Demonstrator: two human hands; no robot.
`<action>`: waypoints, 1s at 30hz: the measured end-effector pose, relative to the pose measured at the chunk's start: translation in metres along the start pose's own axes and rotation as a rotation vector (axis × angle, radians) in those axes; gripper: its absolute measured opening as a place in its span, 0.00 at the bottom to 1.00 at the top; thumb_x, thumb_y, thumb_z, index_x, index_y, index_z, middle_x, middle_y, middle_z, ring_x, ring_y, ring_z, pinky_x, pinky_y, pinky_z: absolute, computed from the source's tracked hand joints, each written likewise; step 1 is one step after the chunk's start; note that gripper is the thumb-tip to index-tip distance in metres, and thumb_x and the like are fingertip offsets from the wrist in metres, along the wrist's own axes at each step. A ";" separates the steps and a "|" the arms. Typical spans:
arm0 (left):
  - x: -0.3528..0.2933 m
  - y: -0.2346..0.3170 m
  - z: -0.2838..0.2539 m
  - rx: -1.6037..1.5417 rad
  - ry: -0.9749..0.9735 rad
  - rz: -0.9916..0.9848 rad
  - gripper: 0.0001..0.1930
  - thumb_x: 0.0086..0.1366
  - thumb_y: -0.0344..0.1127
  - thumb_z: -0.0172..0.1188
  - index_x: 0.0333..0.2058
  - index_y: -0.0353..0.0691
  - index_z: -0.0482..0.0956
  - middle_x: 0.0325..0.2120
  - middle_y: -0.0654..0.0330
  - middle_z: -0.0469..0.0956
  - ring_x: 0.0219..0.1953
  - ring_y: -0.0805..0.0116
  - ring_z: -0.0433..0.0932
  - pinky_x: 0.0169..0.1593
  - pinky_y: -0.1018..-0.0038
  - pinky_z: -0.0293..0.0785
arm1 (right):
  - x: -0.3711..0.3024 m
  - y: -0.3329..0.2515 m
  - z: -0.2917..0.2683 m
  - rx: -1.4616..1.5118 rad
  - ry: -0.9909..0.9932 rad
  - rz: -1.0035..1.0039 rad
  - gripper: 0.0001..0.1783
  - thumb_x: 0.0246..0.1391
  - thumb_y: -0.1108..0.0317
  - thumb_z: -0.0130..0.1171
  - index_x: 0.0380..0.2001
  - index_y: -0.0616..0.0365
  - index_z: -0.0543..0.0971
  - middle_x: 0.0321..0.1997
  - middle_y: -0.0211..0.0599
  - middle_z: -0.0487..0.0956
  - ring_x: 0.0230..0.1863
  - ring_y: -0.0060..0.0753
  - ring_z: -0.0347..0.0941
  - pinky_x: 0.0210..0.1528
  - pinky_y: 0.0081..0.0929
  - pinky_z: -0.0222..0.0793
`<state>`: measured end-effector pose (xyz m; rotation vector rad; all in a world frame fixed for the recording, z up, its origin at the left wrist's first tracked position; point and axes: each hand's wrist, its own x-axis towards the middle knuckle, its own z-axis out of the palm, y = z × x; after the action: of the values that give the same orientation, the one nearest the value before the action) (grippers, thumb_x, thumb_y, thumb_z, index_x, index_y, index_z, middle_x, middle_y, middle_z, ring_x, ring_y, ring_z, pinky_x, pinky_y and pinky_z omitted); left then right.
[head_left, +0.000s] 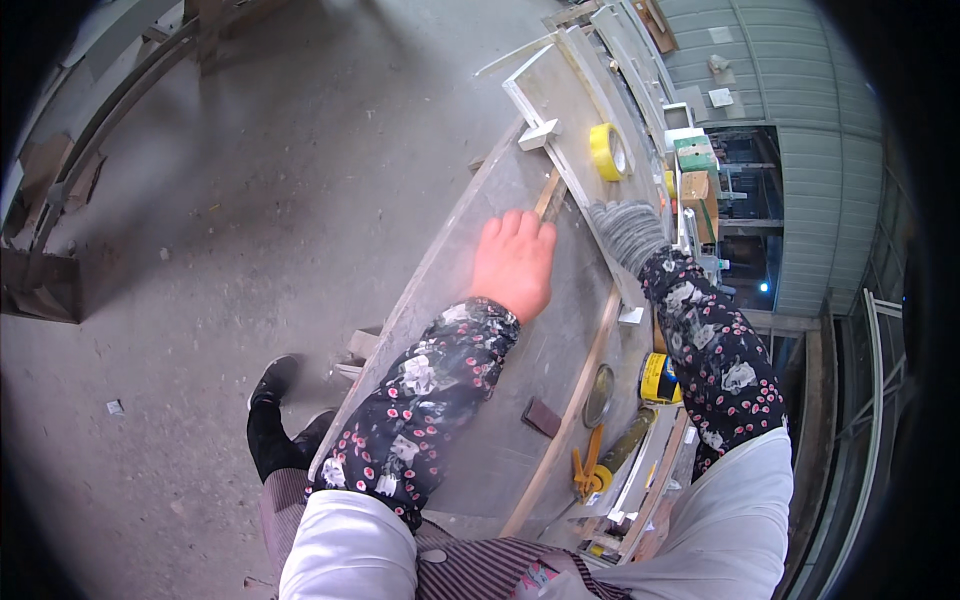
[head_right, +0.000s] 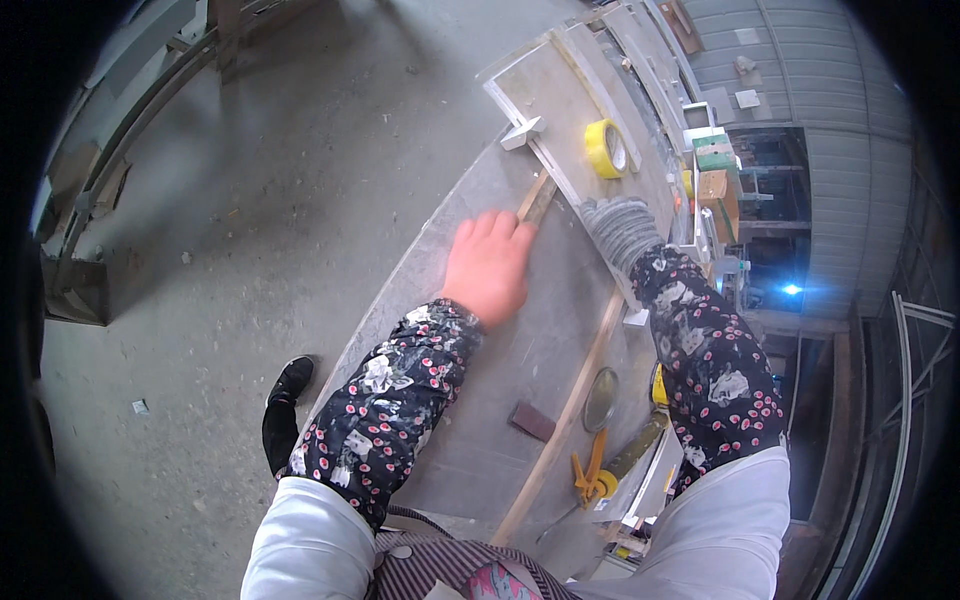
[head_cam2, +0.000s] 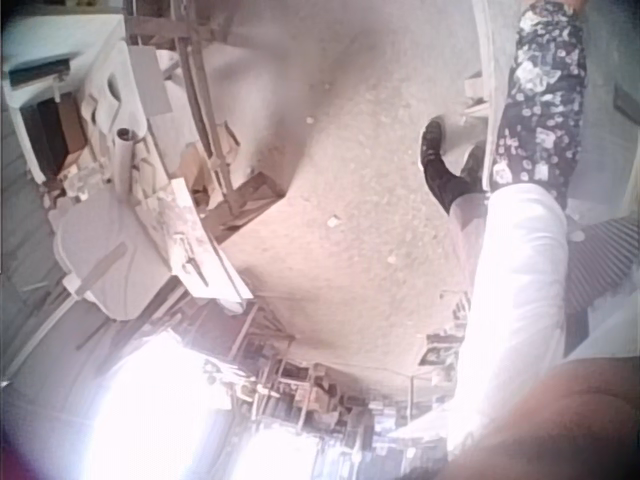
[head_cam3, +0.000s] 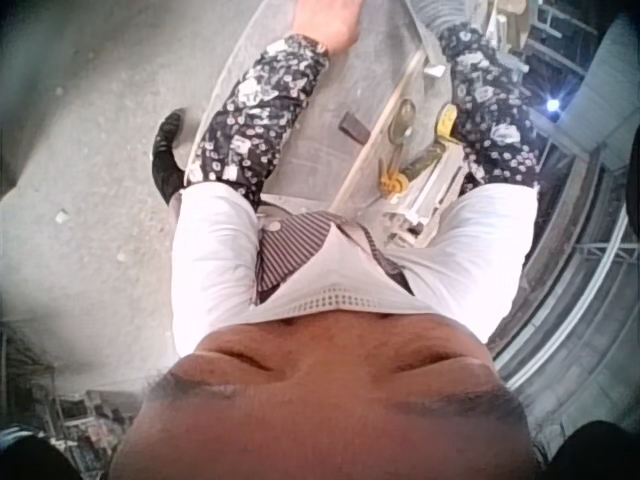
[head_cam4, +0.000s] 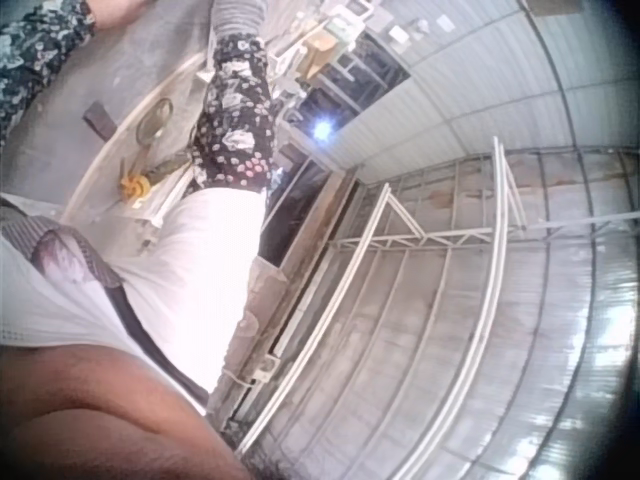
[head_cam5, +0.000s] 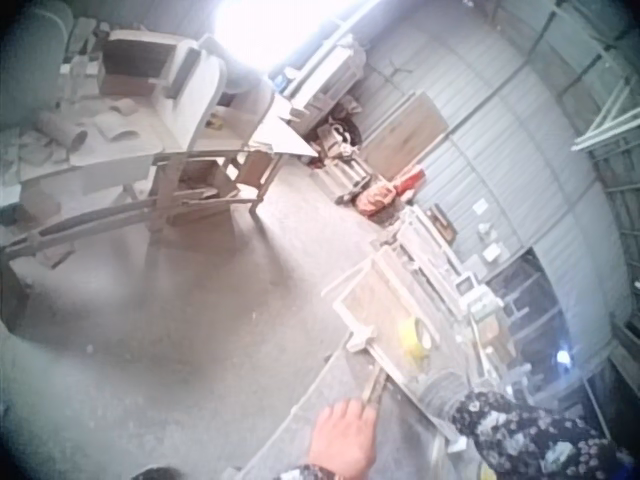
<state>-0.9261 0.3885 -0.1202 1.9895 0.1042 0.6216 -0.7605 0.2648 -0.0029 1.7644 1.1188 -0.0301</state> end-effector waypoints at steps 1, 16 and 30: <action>0.000 0.000 0.000 -0.001 0.000 0.002 0.15 0.47 0.27 0.56 0.37 0.39 0.75 0.37 0.55 0.72 0.47 0.56 0.69 0.49 0.65 0.62 | -0.002 0.000 0.001 0.034 -0.056 0.016 0.07 0.53 0.69 0.51 0.35 0.55 0.77 0.26 0.39 0.80 0.27 0.42 0.80 0.28 0.40 0.74; 0.001 -0.004 0.000 0.011 0.001 0.021 0.16 0.50 0.27 0.57 0.41 0.38 0.77 0.39 0.54 0.73 0.48 0.55 0.71 0.48 0.63 0.65 | -0.044 0.005 0.047 0.012 -0.123 -0.029 0.08 0.52 0.68 0.52 0.36 0.51 0.79 0.27 0.38 0.81 0.32 0.41 0.82 0.32 0.42 0.76; 0.003 -0.005 -0.001 0.074 -0.040 0.015 0.22 0.46 0.26 0.57 0.44 0.43 0.77 0.41 0.60 0.75 0.50 0.57 0.71 0.50 0.64 0.65 | -0.068 0.001 0.090 0.120 0.072 0.069 0.12 0.49 0.69 0.54 0.39 0.52 0.78 0.32 0.36 0.81 0.37 0.39 0.80 0.37 0.40 0.75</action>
<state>-0.9233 0.3926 -0.1234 2.0749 0.0888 0.5945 -0.7587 0.1525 -0.0139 1.9230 1.1267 0.0092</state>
